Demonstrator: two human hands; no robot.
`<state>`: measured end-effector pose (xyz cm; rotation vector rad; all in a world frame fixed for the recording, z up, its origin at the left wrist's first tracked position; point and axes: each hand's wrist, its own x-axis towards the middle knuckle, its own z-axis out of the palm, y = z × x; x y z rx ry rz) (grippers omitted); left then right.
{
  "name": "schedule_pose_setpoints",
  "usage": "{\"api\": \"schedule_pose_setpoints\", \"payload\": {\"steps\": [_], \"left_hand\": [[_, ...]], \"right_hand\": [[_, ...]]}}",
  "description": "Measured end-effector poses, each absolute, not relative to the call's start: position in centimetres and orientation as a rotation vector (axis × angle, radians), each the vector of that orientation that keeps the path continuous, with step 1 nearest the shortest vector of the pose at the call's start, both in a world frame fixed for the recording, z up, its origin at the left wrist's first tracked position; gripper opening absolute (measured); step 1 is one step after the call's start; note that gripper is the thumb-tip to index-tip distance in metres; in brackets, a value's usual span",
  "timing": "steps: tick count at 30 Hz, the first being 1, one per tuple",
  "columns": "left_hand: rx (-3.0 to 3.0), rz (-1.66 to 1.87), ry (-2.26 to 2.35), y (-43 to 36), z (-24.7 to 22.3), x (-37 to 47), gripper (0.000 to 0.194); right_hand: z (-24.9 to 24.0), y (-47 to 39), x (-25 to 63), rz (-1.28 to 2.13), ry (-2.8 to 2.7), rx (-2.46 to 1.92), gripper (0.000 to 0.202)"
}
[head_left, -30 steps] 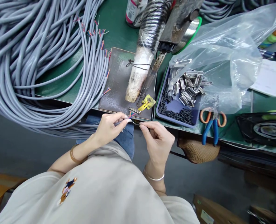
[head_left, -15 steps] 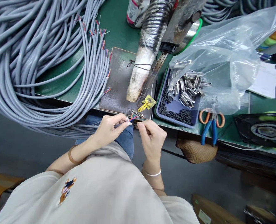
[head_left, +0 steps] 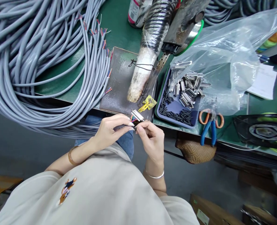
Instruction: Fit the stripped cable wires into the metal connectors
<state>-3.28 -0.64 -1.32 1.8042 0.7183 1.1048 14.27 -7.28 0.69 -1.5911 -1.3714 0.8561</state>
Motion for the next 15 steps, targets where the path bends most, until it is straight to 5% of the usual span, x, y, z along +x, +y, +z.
{"api": "schedule_pose_setpoints", "payload": {"steps": [6, 15], "left_hand": [[1.837, 1.036, 0.681, -1.0, -0.6, -3.1, 0.007], [1.807, 1.017, 0.739, -0.9, -0.6, -2.7, 0.012]], "right_hand": [[0.9, -7.4, 15.0, 0.449, -1.293, -1.702, 0.022], [0.1, -6.2, 14.7, 0.792, -1.226, -1.607, 0.029]]}}
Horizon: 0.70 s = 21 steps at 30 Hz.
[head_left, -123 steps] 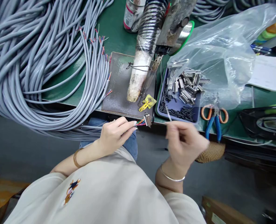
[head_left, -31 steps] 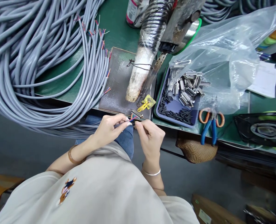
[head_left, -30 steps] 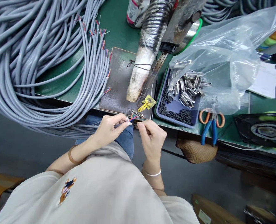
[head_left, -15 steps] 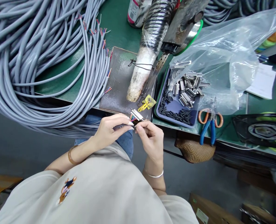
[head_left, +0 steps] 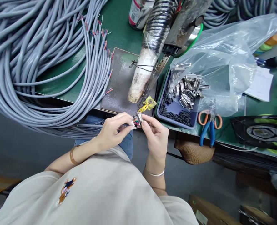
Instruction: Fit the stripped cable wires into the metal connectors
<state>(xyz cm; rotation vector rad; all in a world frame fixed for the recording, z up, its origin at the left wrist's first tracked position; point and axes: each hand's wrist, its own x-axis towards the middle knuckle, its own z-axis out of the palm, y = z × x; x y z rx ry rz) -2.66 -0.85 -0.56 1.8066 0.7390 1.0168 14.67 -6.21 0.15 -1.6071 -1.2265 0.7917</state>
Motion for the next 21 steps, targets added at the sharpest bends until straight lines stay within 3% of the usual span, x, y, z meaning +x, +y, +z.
{"api": "schedule_pose_setpoints", "payload": {"steps": [7, 13, 21], "left_hand": [[1.751, 1.001, 0.827, 0.0, -0.6, -2.3, 0.011], [1.705, 0.941, 0.866, -0.1, -0.6, -2.1, 0.008], [1.61, 0.974, 0.948, 0.5, 0.2, -1.6, 0.013]], "right_hand": [[0.3, -7.1, 15.1, 0.345, -1.483, -1.652, 0.028], [0.6, -6.7, 15.1, 0.147, -1.809, -1.55, 0.008], [0.2, -6.7, 15.1, 0.01, -1.244, -1.373, 0.012]]}}
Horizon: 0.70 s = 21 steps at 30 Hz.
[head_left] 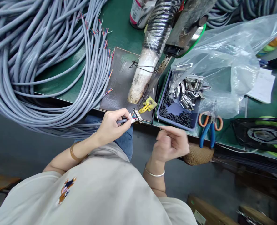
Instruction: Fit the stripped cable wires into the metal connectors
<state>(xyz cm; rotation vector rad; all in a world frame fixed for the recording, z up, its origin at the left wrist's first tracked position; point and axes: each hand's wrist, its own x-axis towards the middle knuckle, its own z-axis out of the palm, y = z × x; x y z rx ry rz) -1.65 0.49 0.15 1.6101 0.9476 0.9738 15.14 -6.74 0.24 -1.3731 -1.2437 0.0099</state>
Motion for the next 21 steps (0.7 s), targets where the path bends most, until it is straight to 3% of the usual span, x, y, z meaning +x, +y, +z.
{"api": "schedule_pose_setpoints", "payload": {"steps": [5, 10, 12, 21], "left_hand": [[1.572, 0.963, 0.981, 1.2, 0.3, -1.7, 0.013], [1.617, 0.987, 0.985, 1.6, 0.0, -1.5, 0.011], [1.663, 1.02, 0.987, 1.8, -0.2, -1.3, 0.01], [1.979, 1.218, 0.989, 2.6, 0.2, -0.6, 0.015]], "right_hand": [[0.6, -6.5, 15.2, 0.053, -1.135, -1.333, 0.023], [-0.7, -6.2, 14.7, 0.373, -1.223, -1.52, 0.005], [-1.1, -5.8, 14.4, 0.492, -1.234, -1.513, 0.009], [-1.1, -4.1, 14.7, 0.393, -1.305, -1.45, 0.011]]}}
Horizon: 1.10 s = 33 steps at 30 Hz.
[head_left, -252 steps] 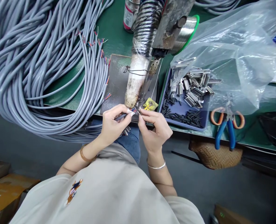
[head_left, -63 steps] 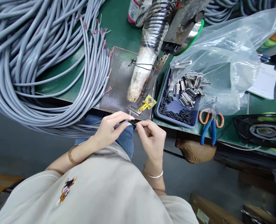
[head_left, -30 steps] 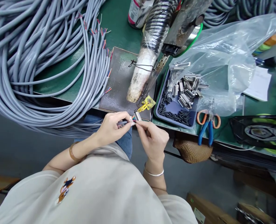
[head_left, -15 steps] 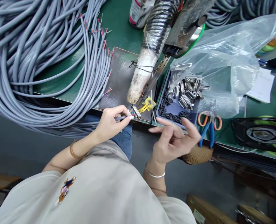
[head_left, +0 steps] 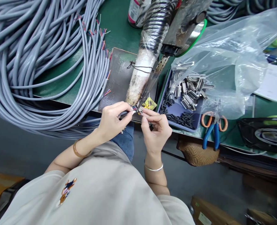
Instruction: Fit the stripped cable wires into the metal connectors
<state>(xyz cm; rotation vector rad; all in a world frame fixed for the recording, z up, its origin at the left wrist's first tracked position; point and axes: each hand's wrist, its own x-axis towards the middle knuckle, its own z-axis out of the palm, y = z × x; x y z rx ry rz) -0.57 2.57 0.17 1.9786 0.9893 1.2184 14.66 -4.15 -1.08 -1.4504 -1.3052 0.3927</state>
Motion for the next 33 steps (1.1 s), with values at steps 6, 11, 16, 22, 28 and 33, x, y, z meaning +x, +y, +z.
{"api": "schedule_pose_setpoints", "payload": {"steps": [6, 11, 16, 22, 28, 33], "left_hand": [[2.074, 1.242, 0.994, 2.5, 0.2, -0.5, 0.013], [2.081, 1.283, 0.994, 2.3, 0.2, -0.5, 0.012], [2.074, 1.282, 0.997, 2.2, 0.4, -0.8, 0.01], [2.119, 1.222, 1.036, 2.0, 0.3, -0.7, 0.011], [2.156, 1.295, 1.074, 2.0, 0.1, -0.3, 0.013], [2.172, 1.323, 1.074, 2.0, 0.1, -0.2, 0.014]], "right_hand": [[-0.9, -3.8, 14.8, 0.382, -1.334, -1.412, 0.009], [-0.3, -3.4, 14.8, 0.317, -1.417, -1.418, 0.01], [-0.1, -3.2, 14.9, 0.273, -1.458, -1.414, 0.011], [-0.6, -3.2, 15.0, 0.289, -1.464, -1.425, 0.011], [-0.3, -2.8, 15.0, 0.202, -1.515, -1.415, 0.011], [0.1, -2.4, 14.9, 0.086, -1.563, -1.433, 0.01]]}}
